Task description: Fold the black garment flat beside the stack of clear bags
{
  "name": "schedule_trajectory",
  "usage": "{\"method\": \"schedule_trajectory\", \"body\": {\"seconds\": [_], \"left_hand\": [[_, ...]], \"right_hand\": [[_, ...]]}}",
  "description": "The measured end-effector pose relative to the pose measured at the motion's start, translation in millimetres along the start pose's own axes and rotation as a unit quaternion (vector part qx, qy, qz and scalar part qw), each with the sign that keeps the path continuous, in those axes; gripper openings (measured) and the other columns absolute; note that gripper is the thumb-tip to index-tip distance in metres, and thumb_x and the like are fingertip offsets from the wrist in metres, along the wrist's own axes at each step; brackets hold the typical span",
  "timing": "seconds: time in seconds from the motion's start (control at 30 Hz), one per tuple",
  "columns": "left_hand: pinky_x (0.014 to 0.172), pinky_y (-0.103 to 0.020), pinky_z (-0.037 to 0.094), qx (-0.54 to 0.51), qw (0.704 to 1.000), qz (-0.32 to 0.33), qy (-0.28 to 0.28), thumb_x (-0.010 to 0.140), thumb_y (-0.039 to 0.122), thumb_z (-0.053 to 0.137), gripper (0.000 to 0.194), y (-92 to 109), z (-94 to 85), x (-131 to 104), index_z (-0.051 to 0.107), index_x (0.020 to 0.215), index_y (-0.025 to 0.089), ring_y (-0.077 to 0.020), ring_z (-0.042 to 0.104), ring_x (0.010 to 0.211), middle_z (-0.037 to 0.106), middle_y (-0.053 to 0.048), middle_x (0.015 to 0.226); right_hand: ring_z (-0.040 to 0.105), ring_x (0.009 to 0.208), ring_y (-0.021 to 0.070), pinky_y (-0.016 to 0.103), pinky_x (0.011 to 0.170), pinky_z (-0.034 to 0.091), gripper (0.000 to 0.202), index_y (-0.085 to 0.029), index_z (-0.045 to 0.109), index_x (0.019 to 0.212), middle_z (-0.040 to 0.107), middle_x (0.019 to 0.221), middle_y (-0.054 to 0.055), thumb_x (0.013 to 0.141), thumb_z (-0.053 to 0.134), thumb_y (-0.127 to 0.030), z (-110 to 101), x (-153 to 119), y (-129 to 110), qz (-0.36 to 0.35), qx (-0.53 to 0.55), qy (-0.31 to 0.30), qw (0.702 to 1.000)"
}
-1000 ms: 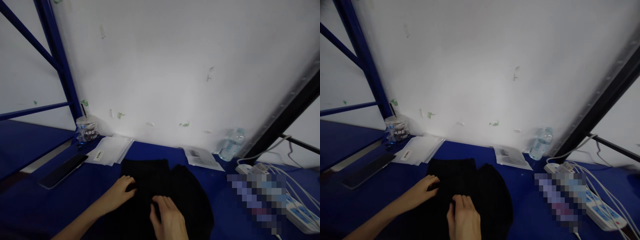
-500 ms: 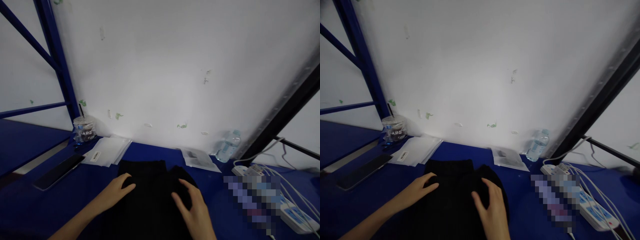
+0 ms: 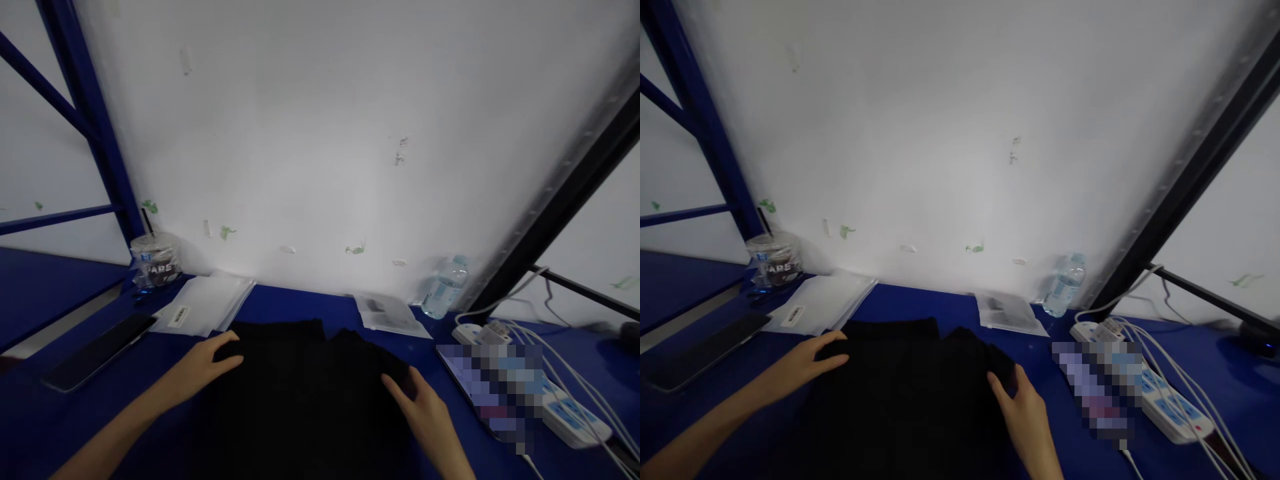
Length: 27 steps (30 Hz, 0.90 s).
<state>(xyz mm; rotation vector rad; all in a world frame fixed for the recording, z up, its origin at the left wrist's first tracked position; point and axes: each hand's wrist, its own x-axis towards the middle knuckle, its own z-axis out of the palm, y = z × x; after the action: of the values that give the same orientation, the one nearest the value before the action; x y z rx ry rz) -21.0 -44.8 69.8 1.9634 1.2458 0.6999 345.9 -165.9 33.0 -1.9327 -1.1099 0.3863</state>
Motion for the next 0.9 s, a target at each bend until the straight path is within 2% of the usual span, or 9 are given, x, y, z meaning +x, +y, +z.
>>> {"method": "schedule_trajectory", "body": {"seconds": [0.07,0.13,0.27,0.37,0.47,0.6,0.73,0.83,0.9], "left_hand": [[0.075,-0.031,0.045,0.011,1.0,-0.004,0.02,0.073,0.048,0.059,0.028,-12,-1.7,1,0.063,0.089,0.026,-0.0248,0.063,0.082,0.069,0.0,0.085],[0.079,-0.033,0.046,0.021,1.0,-0.008,0.019,0.077,0.049,0.057,0.029,-23,-0.1,1,0.065,0.095,0.027,-0.0254,0.064,0.087,0.07,0.0,0.09],[0.091,-0.037,0.044,0.042,0.998,-0.006,0.04,0.082,0.048,0.053,0.03,-29,5.0,1,0.067,0.099,0.029,-0.0277,0.061,0.103,0.07,-0.001,0.105],[0.098,-0.039,0.041,0.038,0.995,0.012,0.087,0.082,0.048,0.053,0.029,-24,6.0,-7,0.068,0.098,0.029,-0.0276,0.059,0.109,0.069,0.0,0.109],[0.098,-0.038,0.043,0.021,0.994,0.041,0.103,0.084,0.046,0.052,0.025,-18,5.4,-31,0.067,0.098,0.031,-0.0253,0.059,0.109,0.068,0.002,0.113],[0.097,-0.036,0.047,0.015,0.995,0.074,0.068,0.085,0.04,0.054,0.019,-16,9.3,-72,0.07,0.092,0.033,-0.0246,0.06,0.109,0.066,0.002,0.117],[0.103,-0.042,0.041,0.034,0.99,0.137,0.007,0.086,0.032,0.052,0.021,-7,15.3,-95,0.071,0.094,0.037,-0.0245,0.056,0.115,0.066,0.003,0.117],[0.107,-0.044,0.038,0.061,0.979,0.194,-0.024,0.085,0.026,0.055,0.026,2,17.4,-104,0.07,0.097,0.043,-0.0233,0.059,0.111,0.069,0.006,0.111],[0.107,-0.042,0.038,0.079,0.973,0.213,-0.032,0.084,0.026,0.056,0.03,1,19.9,-111,0.068,0.099,0.048,-0.0219,0.062,0.106,0.07,0.008,0.108]], "right_hand": [[0.06,0.101,0.0326,0.045,0.085,0.047,0.062,-0.015,0.056,0.117,0.065,0.109,0.014,0.072,0.059,-0.058,-1,4,12,-0.03,-0.052,0.053,0.997],[0.057,0.105,0.0312,0.046,0.088,0.046,0.059,-0.016,0.054,0.121,0.062,0.114,0.014,0.076,0.055,-0.055,3,8,13,-0.101,-0.077,0.08,0.989],[0.055,0.103,0.0274,0.043,0.089,0.044,0.037,-0.022,0.062,0.111,0.067,0.104,0.007,0.081,0.055,-0.042,17,19,-8,-0.213,-0.073,0.001,0.974],[0.059,0.089,0.0258,0.041,0.082,0.046,0.021,-0.023,0.068,0.092,0.069,0.087,0.005,0.082,0.056,-0.038,18,21,-19,-0.203,-0.053,-0.049,0.976],[0.059,0.089,0.0239,0.037,0.082,0.047,0.022,-0.024,0.067,0.088,0.068,0.089,0.005,0.085,0.052,-0.039,6,12,-16,-0.198,-0.033,-0.054,0.978],[0.058,0.099,0.0235,0.037,0.087,0.046,0.029,-0.024,0.063,0.104,0.066,0.103,0.006,0.086,0.05,-0.042,-5,6,-7,-0.217,-0.051,-0.028,0.974],[0.052,0.112,0.0228,0.042,0.096,0.042,0.041,-0.027,0.05,0.128,0.059,0.122,0.005,0.087,0.043,-0.028,12,19,-13,-0.292,-0.084,-0.074,0.95],[0.055,0.103,0.0235,0.043,0.09,0.044,0.032,-0.026,0.061,0.113,0.065,0.109,0.005,0.086,0.043,-0.022,26,29,-25,-0.314,-0.116,-0.115,0.935],[0.057,0.094,0.024,0.042,0.085,0.046,0.022,-0.025,0.066,0.096,0.067,0.095,0.005,0.086,0.046,-0.024,25,29,-28,-0.314,-0.123,-0.109,0.935]]}}
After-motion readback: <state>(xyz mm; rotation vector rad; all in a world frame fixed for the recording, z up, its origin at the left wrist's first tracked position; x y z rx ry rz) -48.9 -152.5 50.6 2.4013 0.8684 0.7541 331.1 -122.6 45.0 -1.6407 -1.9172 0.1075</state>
